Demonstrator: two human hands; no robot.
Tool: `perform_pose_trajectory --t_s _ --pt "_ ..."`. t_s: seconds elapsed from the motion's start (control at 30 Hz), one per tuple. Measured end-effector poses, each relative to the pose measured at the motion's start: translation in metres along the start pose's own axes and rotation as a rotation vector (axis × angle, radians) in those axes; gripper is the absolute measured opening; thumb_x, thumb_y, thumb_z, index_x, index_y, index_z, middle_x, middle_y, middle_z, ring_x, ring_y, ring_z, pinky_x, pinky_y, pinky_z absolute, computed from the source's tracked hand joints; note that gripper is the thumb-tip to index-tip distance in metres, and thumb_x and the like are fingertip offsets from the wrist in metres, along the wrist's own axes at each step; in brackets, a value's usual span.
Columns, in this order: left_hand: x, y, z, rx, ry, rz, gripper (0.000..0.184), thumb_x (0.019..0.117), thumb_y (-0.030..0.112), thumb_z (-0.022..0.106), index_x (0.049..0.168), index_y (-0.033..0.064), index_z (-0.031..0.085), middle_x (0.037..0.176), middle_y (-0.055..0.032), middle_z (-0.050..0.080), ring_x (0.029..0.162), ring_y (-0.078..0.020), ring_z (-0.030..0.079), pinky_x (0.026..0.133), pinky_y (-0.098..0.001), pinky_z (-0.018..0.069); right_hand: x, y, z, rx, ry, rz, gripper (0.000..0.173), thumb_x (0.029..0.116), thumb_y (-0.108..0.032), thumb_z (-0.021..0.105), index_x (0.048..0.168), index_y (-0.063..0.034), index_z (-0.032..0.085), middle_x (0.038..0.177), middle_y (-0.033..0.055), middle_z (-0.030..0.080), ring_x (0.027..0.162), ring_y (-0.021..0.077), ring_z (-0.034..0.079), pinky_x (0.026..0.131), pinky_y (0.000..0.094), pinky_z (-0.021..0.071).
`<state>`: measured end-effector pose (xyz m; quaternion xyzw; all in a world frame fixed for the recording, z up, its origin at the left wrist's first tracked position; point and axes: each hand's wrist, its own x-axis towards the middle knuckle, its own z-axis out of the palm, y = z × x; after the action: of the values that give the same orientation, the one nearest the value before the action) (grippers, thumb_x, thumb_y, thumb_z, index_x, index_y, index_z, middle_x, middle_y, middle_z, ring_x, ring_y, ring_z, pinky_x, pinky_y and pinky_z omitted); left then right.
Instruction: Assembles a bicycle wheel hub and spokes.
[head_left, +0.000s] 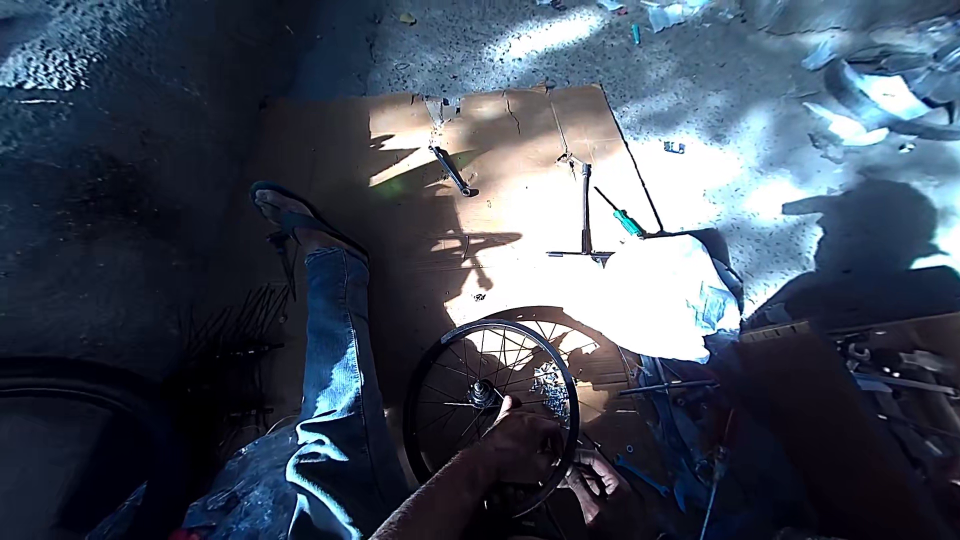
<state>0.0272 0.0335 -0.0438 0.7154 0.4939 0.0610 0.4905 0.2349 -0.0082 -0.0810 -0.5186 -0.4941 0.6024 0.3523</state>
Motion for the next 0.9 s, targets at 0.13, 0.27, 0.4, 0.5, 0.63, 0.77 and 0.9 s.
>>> perform_pose_trajectory --t_s 0.13,0.27,0.4,0.5,0.63,0.77,0.9 --pt "0.004 0.002 0.009 0.052 -0.006 -0.047 0.025 0.1014 0.028 0.054 0.111 0.0136 0.072 0.109 -0.0068 0.071 0.112 -0.0258 0.062 0.114 -0.0586 0.0248 -0.001 0.002 -0.004 -0.027 -0.023 -0.007 0.016 0.087 0.005 0.069 0.103 0.003 0.068 0.093 0.0104 0.075 0.079 0.0185 0.074 0.075 0.0332 0.0642" --pt "0.006 0.009 0.01 0.085 -0.085 -0.1 0.028 0.1039 0.028 0.05 0.114 0.0113 0.071 0.115 -0.01 0.069 0.118 -0.029 0.059 0.116 -0.0591 0.0233 -0.003 0.002 -0.005 -0.116 -0.029 -0.019 0.02 0.0842 0.006 0.071 0.104 0.0012 0.068 0.094 0.0076 0.075 0.081 0.015 0.073 0.076 0.0305 0.0637" --pt "0.006 0.01 0.011 0.105 -0.091 -0.129 0.033 0.1053 0.031 0.046 0.116 0.0089 0.068 0.117 -0.0113 0.069 0.119 -0.03 0.059 0.116 -0.0609 0.0232 -0.006 0.007 -0.003 -0.228 -0.031 -0.054 0.016 0.0877 0.005 0.068 0.103 0.0002 0.069 0.091 0.0042 0.075 0.079 0.0102 0.073 0.076 0.0273 0.0627" --pt "0.005 0.006 0.014 0.056 -0.035 -0.108 0.028 0.0954 0.031 0.059 0.112 0.0106 0.069 0.107 -0.0088 0.071 0.11 -0.0282 0.063 0.114 -0.0606 0.0277 -0.01 0.013 0.0 -0.253 -0.016 -0.079 0.018 0.0885 0.007 0.064 0.105 0.0009 0.067 0.09 0.0045 0.074 0.078 0.0094 0.072 0.075 0.0268 0.0626" --pt "0.009 0.007 0.009 0.078 -0.114 -0.133 0.026 0.0997 0.027 0.056 0.112 0.0098 0.071 0.115 -0.01 0.071 0.117 -0.0293 0.061 0.116 -0.0603 0.0254 -0.011 0.01 0.0 -0.269 -0.031 -0.064 0.017 0.0921 0.003 0.062 0.109 0.002 0.065 0.089 0.005 0.075 0.076 0.0106 0.073 0.074 0.0289 0.0627" --pt "0.01 0.013 0.012 0.142 -0.137 -0.142 0.032 0.1023 0.031 0.053 0.115 0.0072 0.07 0.12 -0.0141 0.068 0.122 -0.0338 0.058 0.115 -0.0642 0.0247 -0.008 0.0 -0.004 -0.192 -0.068 -0.016 0.019 0.0885 0.005 0.066 0.108 0.0047 0.064 0.092 0.008 0.073 0.08 0.0121 0.072 0.078 0.0301 0.0623" --pt "0.009 0.01 0.013 0.103 -0.085 -0.092 0.031 0.1006 0.032 0.055 0.114 0.0078 0.069 0.115 -0.0129 0.07 0.117 -0.0314 0.062 0.114 -0.0622 0.0308 -0.004 0.003 -0.009 -0.268 -0.093 -0.014 0.016 0.0936 -0.003 0.064 0.108 0.0054 0.065 0.091 0.0098 0.074 0.081 0.0122 0.072 0.08 0.0311 0.0606"
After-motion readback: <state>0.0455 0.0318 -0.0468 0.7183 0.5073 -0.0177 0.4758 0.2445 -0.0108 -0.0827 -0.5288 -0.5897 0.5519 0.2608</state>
